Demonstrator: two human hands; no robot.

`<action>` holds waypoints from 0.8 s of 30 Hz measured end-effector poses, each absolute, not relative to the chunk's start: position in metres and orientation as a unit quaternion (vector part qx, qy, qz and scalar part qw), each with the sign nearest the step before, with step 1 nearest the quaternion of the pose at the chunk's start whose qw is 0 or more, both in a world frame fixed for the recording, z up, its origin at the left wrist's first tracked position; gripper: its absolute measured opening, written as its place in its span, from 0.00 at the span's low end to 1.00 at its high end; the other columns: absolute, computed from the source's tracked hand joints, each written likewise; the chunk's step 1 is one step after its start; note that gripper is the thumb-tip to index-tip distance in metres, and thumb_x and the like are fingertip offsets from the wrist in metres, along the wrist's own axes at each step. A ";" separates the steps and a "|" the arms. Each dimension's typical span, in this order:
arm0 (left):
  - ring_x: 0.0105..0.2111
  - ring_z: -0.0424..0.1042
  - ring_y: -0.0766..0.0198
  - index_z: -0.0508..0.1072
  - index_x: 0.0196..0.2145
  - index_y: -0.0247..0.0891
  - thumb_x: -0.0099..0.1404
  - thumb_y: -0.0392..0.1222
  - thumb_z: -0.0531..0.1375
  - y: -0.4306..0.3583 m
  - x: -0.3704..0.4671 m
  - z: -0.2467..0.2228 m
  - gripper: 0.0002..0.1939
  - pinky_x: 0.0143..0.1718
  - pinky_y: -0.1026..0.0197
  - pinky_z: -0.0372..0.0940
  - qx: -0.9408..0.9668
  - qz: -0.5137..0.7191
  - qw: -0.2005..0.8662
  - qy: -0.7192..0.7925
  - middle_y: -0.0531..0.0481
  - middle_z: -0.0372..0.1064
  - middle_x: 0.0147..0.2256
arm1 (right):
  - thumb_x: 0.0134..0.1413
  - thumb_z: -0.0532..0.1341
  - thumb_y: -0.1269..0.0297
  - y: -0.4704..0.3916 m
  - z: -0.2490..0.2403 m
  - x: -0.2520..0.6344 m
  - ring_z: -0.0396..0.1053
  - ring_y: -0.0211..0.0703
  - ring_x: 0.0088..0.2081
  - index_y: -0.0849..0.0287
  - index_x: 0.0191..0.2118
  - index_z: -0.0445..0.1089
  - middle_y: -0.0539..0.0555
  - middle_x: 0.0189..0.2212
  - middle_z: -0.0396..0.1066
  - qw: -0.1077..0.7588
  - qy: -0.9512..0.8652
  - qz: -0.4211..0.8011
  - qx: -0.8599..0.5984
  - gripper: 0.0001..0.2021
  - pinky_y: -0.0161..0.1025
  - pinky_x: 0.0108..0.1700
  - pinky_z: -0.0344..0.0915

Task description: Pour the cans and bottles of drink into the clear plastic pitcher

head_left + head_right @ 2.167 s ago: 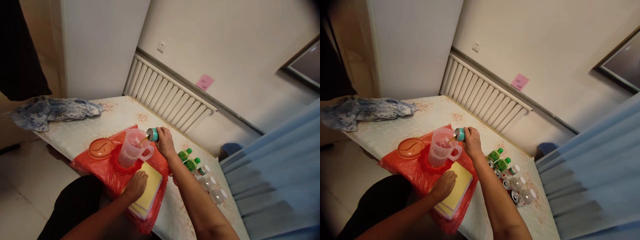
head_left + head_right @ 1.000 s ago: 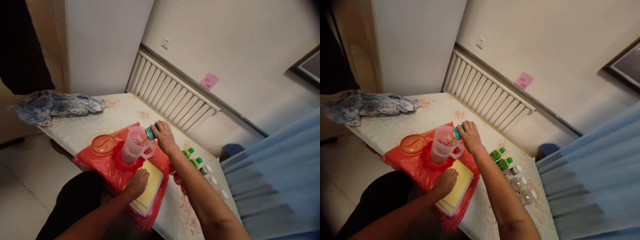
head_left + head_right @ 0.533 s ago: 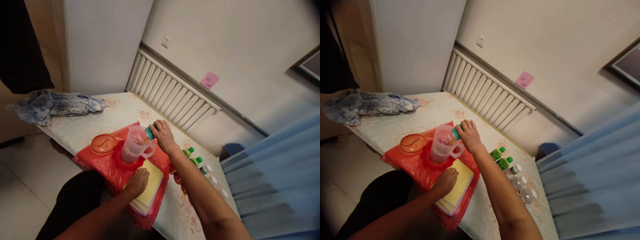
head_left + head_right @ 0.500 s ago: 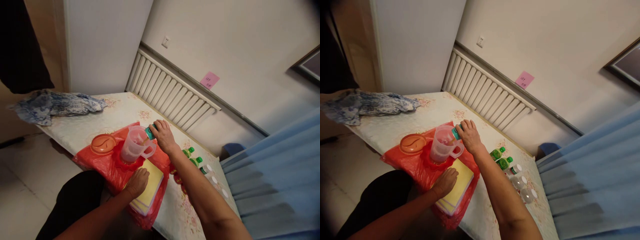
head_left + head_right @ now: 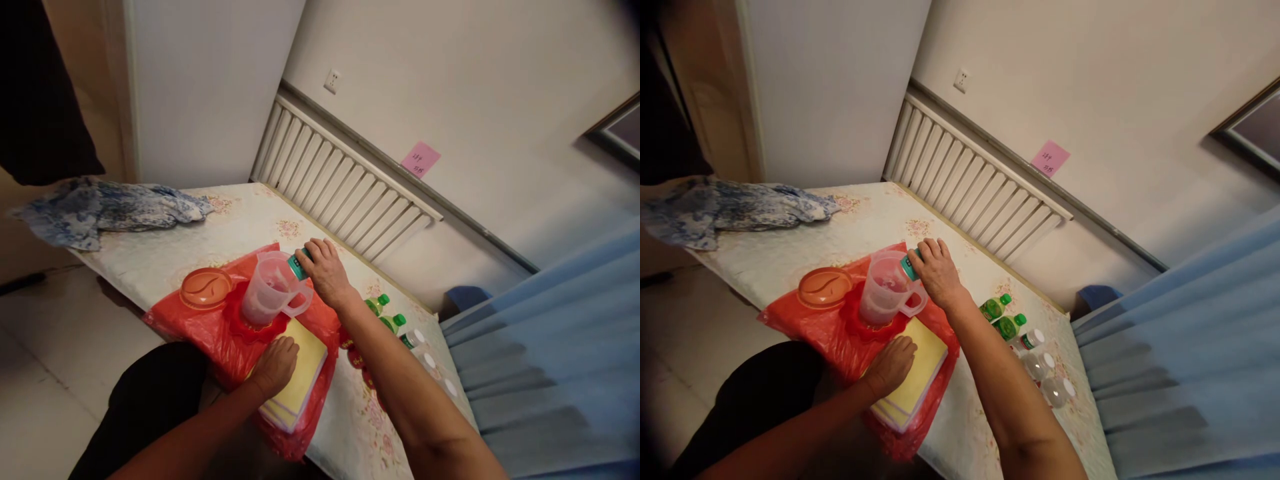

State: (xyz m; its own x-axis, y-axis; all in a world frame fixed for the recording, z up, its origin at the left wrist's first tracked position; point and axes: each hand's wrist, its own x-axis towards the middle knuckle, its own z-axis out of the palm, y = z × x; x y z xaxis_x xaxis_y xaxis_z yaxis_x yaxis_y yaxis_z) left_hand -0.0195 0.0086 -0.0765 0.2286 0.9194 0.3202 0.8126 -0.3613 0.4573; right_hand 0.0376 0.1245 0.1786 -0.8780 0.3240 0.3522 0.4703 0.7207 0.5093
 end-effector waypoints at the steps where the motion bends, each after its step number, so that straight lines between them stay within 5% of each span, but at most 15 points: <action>1: 0.45 0.66 0.51 0.71 0.40 0.38 0.71 0.33 0.50 0.009 -0.019 -0.077 0.10 0.51 0.48 0.61 0.777 0.273 0.098 0.559 0.42 0.69 0.41 | 0.71 0.52 0.69 0.124 0.179 0.037 0.57 0.54 0.63 0.56 0.59 0.67 0.62 0.55 0.67 0.117 -0.921 -0.304 -0.216 0.16 0.59 0.67 0.52; 17: 0.43 0.69 0.49 0.72 0.38 0.38 0.66 0.35 0.55 0.021 -0.012 -0.062 0.06 0.48 0.45 0.62 0.771 0.223 0.135 0.581 0.40 0.71 0.41 | 0.70 0.52 0.71 0.125 0.175 0.037 0.57 0.53 0.63 0.55 0.60 0.67 0.61 0.55 0.66 0.116 -0.928 -0.279 -0.218 0.17 0.59 0.67 0.52; 24: 0.40 0.73 0.51 0.73 0.42 0.38 0.67 0.35 0.53 0.033 -0.009 -0.051 0.10 0.41 0.49 0.66 0.795 0.201 0.162 0.549 0.41 0.73 0.41 | 0.63 0.57 0.74 0.129 0.169 0.051 0.60 0.55 0.60 0.57 0.61 0.66 0.62 0.55 0.68 0.170 -0.942 -0.174 -0.232 0.22 0.55 0.65 0.57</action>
State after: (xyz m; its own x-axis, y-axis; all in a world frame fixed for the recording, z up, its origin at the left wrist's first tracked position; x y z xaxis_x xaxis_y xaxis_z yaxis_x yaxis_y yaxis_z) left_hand -0.0092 0.0333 -0.0511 0.3174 0.9376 0.1421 0.8074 -0.3458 0.4781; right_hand 0.0511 0.1286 0.1692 -0.8344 0.3777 0.4015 0.4961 0.8320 0.2482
